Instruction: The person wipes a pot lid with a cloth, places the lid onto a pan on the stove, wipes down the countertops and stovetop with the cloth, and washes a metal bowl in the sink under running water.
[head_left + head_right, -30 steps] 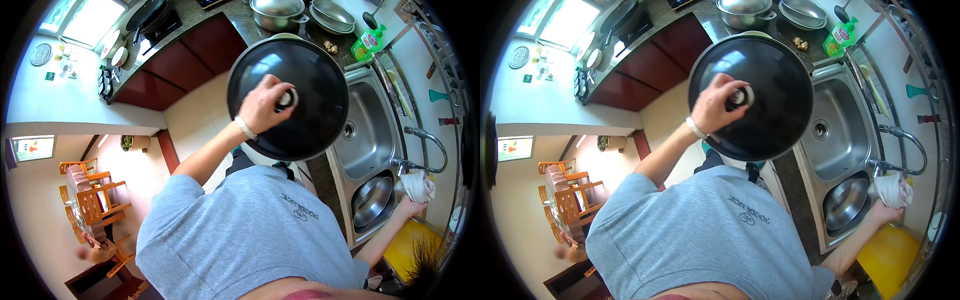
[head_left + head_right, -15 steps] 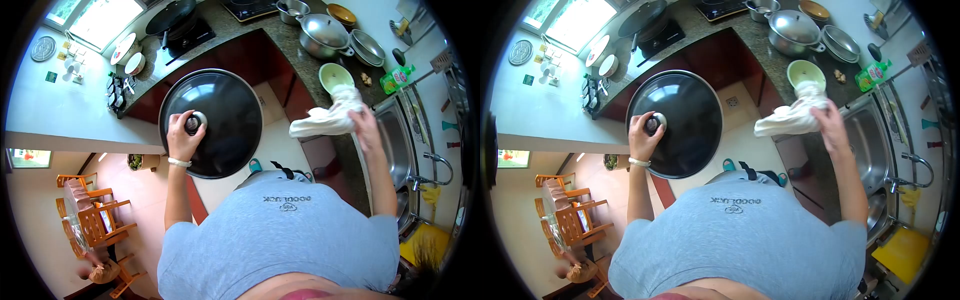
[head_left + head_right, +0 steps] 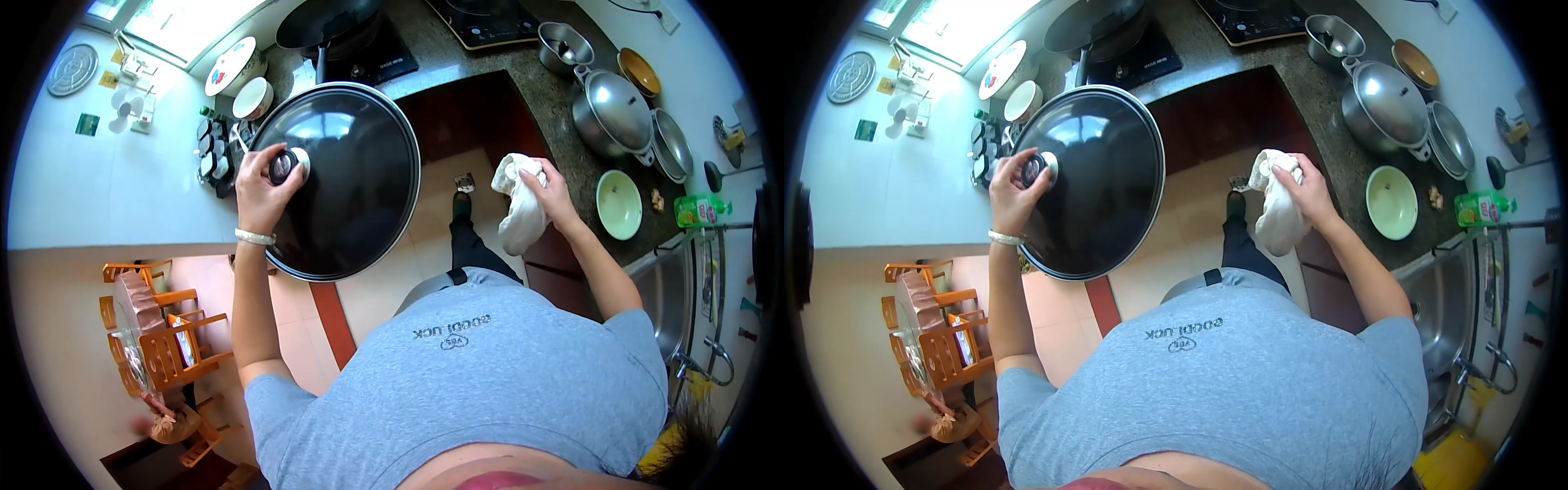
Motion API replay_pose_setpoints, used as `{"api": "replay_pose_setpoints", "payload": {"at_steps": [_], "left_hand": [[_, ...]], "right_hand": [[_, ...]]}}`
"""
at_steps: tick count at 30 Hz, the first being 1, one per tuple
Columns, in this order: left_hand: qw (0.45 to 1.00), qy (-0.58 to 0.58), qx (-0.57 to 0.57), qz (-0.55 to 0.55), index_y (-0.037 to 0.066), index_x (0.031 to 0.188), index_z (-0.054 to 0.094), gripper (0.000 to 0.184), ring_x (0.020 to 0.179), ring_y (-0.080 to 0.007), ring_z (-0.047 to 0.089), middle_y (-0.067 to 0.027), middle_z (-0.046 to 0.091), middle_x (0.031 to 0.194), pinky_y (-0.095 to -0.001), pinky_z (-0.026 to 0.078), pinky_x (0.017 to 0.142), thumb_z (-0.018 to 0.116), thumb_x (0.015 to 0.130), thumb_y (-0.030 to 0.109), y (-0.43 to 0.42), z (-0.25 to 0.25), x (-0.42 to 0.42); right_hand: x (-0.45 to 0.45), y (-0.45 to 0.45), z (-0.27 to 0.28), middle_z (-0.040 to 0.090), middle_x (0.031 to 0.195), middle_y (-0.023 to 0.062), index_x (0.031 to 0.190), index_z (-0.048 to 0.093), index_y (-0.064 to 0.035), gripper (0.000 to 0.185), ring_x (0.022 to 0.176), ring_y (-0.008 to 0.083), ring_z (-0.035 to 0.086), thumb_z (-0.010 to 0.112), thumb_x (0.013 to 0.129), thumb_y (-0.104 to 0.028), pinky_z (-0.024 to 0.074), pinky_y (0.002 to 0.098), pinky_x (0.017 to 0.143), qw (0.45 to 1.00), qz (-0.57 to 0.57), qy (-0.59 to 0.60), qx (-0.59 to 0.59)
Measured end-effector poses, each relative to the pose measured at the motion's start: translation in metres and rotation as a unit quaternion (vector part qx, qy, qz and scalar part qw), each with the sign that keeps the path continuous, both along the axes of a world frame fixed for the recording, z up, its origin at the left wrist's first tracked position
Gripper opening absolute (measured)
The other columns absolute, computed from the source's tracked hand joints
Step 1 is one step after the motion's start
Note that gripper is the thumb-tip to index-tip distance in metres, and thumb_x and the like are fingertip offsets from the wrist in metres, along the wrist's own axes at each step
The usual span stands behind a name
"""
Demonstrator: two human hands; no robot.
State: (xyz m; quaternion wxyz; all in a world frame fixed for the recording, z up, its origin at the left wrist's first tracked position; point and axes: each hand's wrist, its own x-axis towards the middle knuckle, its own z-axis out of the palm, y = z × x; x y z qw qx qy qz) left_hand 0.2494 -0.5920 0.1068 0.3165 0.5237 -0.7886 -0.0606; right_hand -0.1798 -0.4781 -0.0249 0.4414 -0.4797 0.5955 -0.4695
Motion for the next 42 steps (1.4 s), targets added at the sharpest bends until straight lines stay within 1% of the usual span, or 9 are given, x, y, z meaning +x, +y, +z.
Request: {"api": "replay_pose_setpoints", "payload": {"at_steps": [2,3,7,11,26,30,32,38,42], "left_hand": [[1.0,-0.025,-0.001,0.002,0.006,0.104,0.068,0.035,0.061,-0.0044,0.043,0.0017,0.049,0.078,-0.0183,0.038,0.053,0.076,0.071,0.018,-0.055,0.008,-0.01],[0.999,-0.017,0.024,0.028,0.005,0.098,0.069,0.038,0.068,-0.0166,0.054,-0.0077,0.059,0.08,-0.0269,0.045,0.064,0.077,0.068,0.027,-0.085,0.015,-0.017],[0.995,-0.031,0.067,0.064,0.005,0.098,0.07,0.047,0.084,-0.023,0.064,-0.013,0.063,0.087,-0.0321,0.05,0.08,0.076,0.067,0.039,-0.207,0.028,-0.045],[0.99,-0.051,0.11,0.071,0.005,0.105,0.069,0.059,0.087,-0.0251,0.067,-0.0165,0.069,0.092,-0.0335,0.05,0.083,0.071,0.066,0.049,-0.342,0.01,-0.048],[0.986,-0.094,0.123,0.066,0.0,0.102,0.069,0.06,0.092,-0.0294,0.066,-0.019,0.068,0.096,-0.0355,0.049,0.087,0.072,0.064,0.047,-0.577,-0.059,-0.071],[0.988,-0.058,0.13,0.055,0.002,0.098,0.07,0.059,0.093,-0.0323,0.064,-0.0202,0.067,0.096,-0.0378,0.048,0.088,0.072,0.062,0.048,-0.594,-0.068,-0.068],[0.99,-0.068,0.111,0.05,0.003,0.098,0.069,0.057,0.096,-0.0335,0.062,-0.0218,0.066,0.098,-0.0387,0.047,0.089,0.071,0.062,0.047,-0.6,-0.07,-0.066],[0.985,-0.109,0.124,0.045,0.004,0.113,0.06,0.067,0.103,-0.0352,0.056,-0.0221,0.057,0.109,-0.0404,0.044,0.092,0.067,0.071,0.055,-0.579,-0.059,-0.073],[0.996,-0.059,-0.061,0.015,-0.003,0.123,0.047,0.066,0.113,-0.0383,0.045,-0.0238,0.049,0.118,-0.0425,0.036,0.099,0.068,0.079,0.041,-0.532,-0.047,-0.074]], "right_hand": [[-0.003,-0.034,-0.009,0.064,0.086,0.0082,0.106,0.055,-0.0009,0.031,0.074,0.0147,0.065,0.063,0.088,-0.025,0.0512,0.0281,0.067,1.0,-0.012,0.002,-0.005],[-0.002,-0.051,-0.007,0.064,0.087,0.0078,0.106,0.056,-0.0013,0.031,0.075,0.0137,0.063,0.063,0.087,-0.025,0.0502,0.0272,0.068,1.0,-0.007,-0.027,0.009],[-0.008,-0.109,-0.026,0.063,0.091,0.0068,0.105,0.057,-0.002,0.032,0.082,0.0108,0.059,0.065,0.086,-0.026,0.0476,0.0266,0.073,0.995,-0.023,-0.057,0.08],[-0.011,-0.159,-0.02,0.062,0.091,0.0056,0.108,0.056,-0.0026,0.032,0.081,0.0109,0.059,0.062,0.088,-0.027,0.0473,0.0259,0.073,0.983,-0.007,-0.141,0.116],[-0.014,-0.255,0.019,0.06,0.103,0.0064,0.116,0.051,-0.002,0.033,0.094,0.0124,0.059,0.056,0.093,-0.025,0.0464,0.027,0.083,0.936,-0.174,-0.277,0.127],[-0.009,-0.305,0.056,0.057,0.112,0.0093,0.125,0.044,0.0,0.043,0.105,0.0173,0.056,0.056,0.09,-0.022,0.0432,0.0321,0.093,0.938,-0.103,-0.308,0.12],[-0.011,-0.335,0.084,0.055,0.116,0.0099,0.128,0.041,0.0003,0.049,0.109,0.0188,0.054,0.059,0.086,-0.017,0.0415,0.0331,0.096,0.939,-0.037,-0.329,0.093],[-0.016,-0.46,0.168,0.053,0.12,0.0093,0.13,0.04,-0.001,0.057,0.112,0.016,0.051,0.068,0.081,-0.01,0.0389,0.0314,0.098,0.983,0.012,-0.135,-0.12],[-0.009,-0.575,0.205,0.048,0.126,0.0151,0.134,0.033,-0.0021,0.063,0.115,0.024,0.049,0.068,0.083,-0.019,0.0375,0.0345,0.1,0.932,-0.058,-0.066,-0.352]]}}
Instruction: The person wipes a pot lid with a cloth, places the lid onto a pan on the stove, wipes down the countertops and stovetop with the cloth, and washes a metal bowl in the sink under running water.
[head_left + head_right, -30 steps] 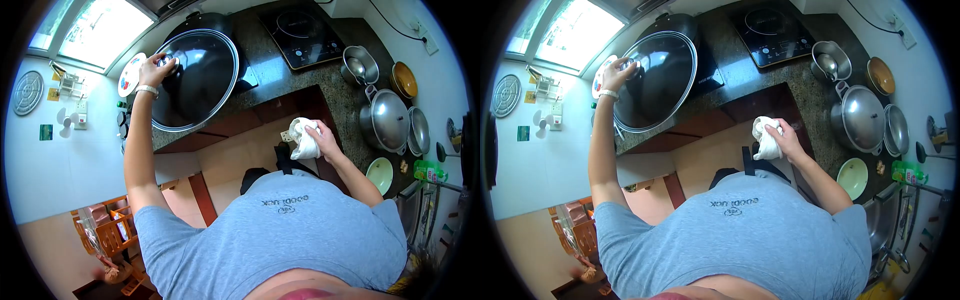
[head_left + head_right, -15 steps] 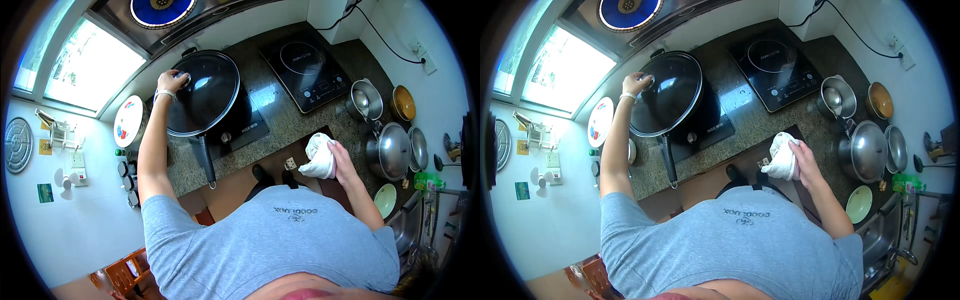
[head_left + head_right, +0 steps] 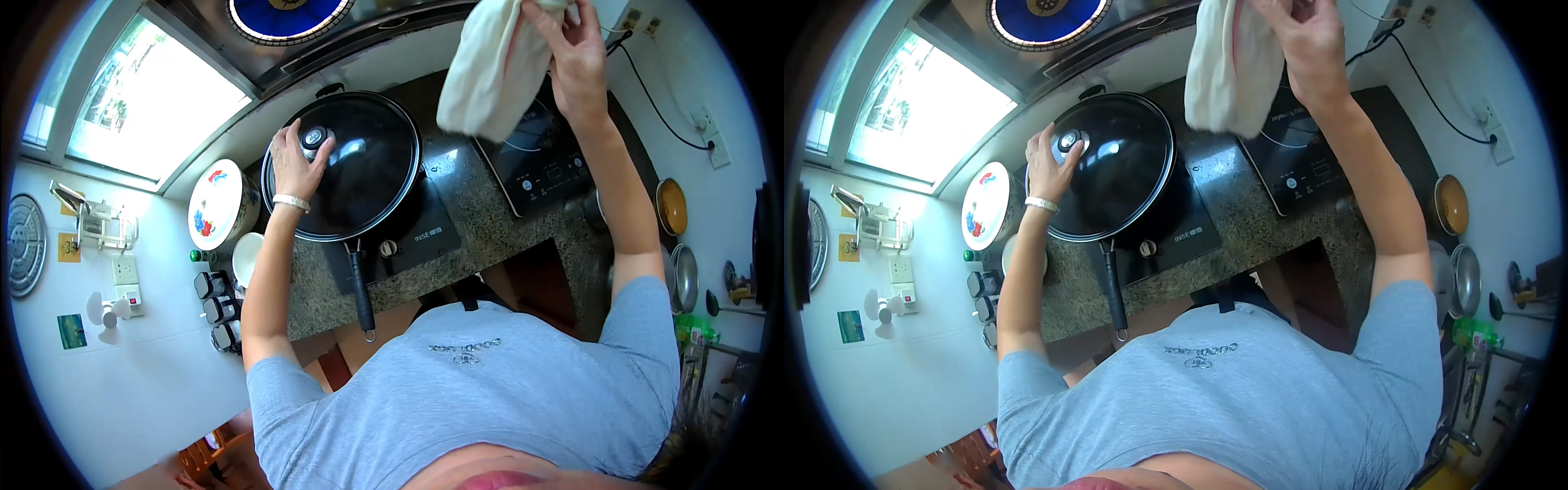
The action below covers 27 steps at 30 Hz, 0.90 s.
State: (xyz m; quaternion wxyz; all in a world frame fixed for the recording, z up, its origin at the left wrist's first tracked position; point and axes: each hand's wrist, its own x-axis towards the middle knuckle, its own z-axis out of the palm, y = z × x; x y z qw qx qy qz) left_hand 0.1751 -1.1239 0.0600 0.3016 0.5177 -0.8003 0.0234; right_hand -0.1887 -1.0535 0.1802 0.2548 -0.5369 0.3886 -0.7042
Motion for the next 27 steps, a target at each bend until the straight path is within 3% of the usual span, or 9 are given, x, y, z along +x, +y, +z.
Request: {"api": "replay_pose_setpoints", "payload": {"at_steps": [2,4,5,7,10,13,16,21,27], "left_hand": [[0.999,0.014,-0.031,-0.005,-0.002,0.125,0.046,0.061,0.115,-0.0374,0.043,-0.0227,0.047,0.121,-0.043,0.034,0.1,0.068,0.08,0.034,0.031,0.008,0.006],[0.999,0.038,-0.015,0.032,0.0,0.126,0.046,0.056,0.117,-0.0366,0.041,-0.0212,0.045,0.123,-0.0431,0.032,0.101,0.067,0.082,0.028,0.066,0.012,0.013],[0.998,0.041,0.007,0.055,0.0,0.126,0.046,0.055,0.118,-0.0365,0.041,-0.0208,0.044,0.124,-0.0432,0.032,0.101,0.066,0.083,0.027,0.081,0.009,0.021],[0.992,0.047,0.046,0.106,0.0,0.126,0.046,0.052,0.118,-0.0362,0.041,-0.0202,0.043,0.125,-0.0433,0.033,0.101,0.065,0.084,0.024,0.111,-0.004,0.038],[0.976,0.069,0.1,0.181,0.0,0.125,0.047,0.048,0.117,-0.035,0.042,-0.0196,0.043,0.124,-0.0428,0.034,0.101,0.064,0.085,0.02,0.159,-0.03,0.06],[0.953,0.131,0.141,0.232,0.0,0.123,0.05,0.044,0.115,-0.0329,0.044,-0.0185,0.046,0.121,-0.0416,0.035,0.099,0.064,0.085,0.017,0.205,-0.054,0.068],[0.924,0.187,0.184,0.279,0.003,0.122,0.052,0.039,0.113,-0.0296,0.046,-0.0162,0.047,0.121,-0.0394,0.037,0.097,0.062,0.087,0.018,0.238,-0.078,0.073],[0.872,0.315,0.206,0.314,0.005,0.121,0.053,0.035,0.112,-0.0245,0.047,-0.0119,0.048,0.122,-0.0362,0.042,0.09,0.059,0.09,0.019,0.25,-0.098,0.09],[0.877,0.299,0.198,0.321,0.006,0.119,0.055,0.032,0.112,-0.0247,0.048,-0.0119,0.049,0.122,-0.0363,0.044,0.088,0.059,0.089,0.017,0.251,-0.095,0.111]], "right_hand": [[0.002,-0.074,0.012,0.041,0.137,0.0206,0.14,0.025,-0.0033,0.071,0.125,0.033,0.042,0.065,0.087,-0.029,0.0319,0.0395,0.105,0.968,-0.152,-0.026,-0.196],[-0.01,-0.162,-0.027,0.049,0.125,0.0212,0.134,0.036,-0.0008,0.064,0.114,0.0348,0.049,0.068,0.084,-0.025,0.0378,0.0358,0.098,0.893,-0.392,0.058,-0.213],[-0.006,-0.192,-0.045,0.049,0.125,0.0212,0.134,0.036,-0.0008,0.064,0.114,0.0348,0.049,0.068,0.084,-0.025,0.0378,0.0358,0.098,0.897,-0.383,0.055,-0.215],[0.01,-0.247,-0.076,0.048,0.125,0.0156,0.131,0.033,-0.0028,0.065,0.113,0.0272,0.05,0.07,0.082,-0.022,0.0417,0.0342,0.095,0.941,-0.307,-0.144,0.011],[0.061,-0.275,-0.1,0.041,0.131,0.0175,0.128,0.031,-0.0031,0.067,0.115,0.0301,0.048,0.072,0.079,-0.023,0.0424,0.0376,0.095,0.874,-0.178,-0.366,0.266],[0.103,-0.332,-0.158,0.039,0.133,0.0229,0.131,0.026,-0.003,0.074,0.118,0.0372,0.045,0.07,0.078,-0.028,0.0398,0.0449,0.097,0.921,-0.288,-0.085,0.247],[0.14,-0.297,-0.1,0.037,0.134,0.0243,0.133,0.021,-0.0043,0.077,0.12,0.038,0.043,0.068,0.078,-0.031,0.0374,0.0457,0.099,0.901,-0.219,-0.13,0.352],[0.188,-0.314,-0.114,0.046,0.128,0.0254,0.133,0.017,-0.0058,0.073,0.114,0.0398,0.049,0.06,0.082,-0.034,0.0402,0.0471,0.096,0.874,-0.209,-0.104,0.426],[0.285,-0.303,-0.107,0.041,0.132,0.0249,0.134,0.017,-0.0077,0.074,0.111,0.0374,0.051,0.061,0.08,-0.033,0.041,0.0451,0.094,0.852,-0.116,-0.187,0.475]]}}
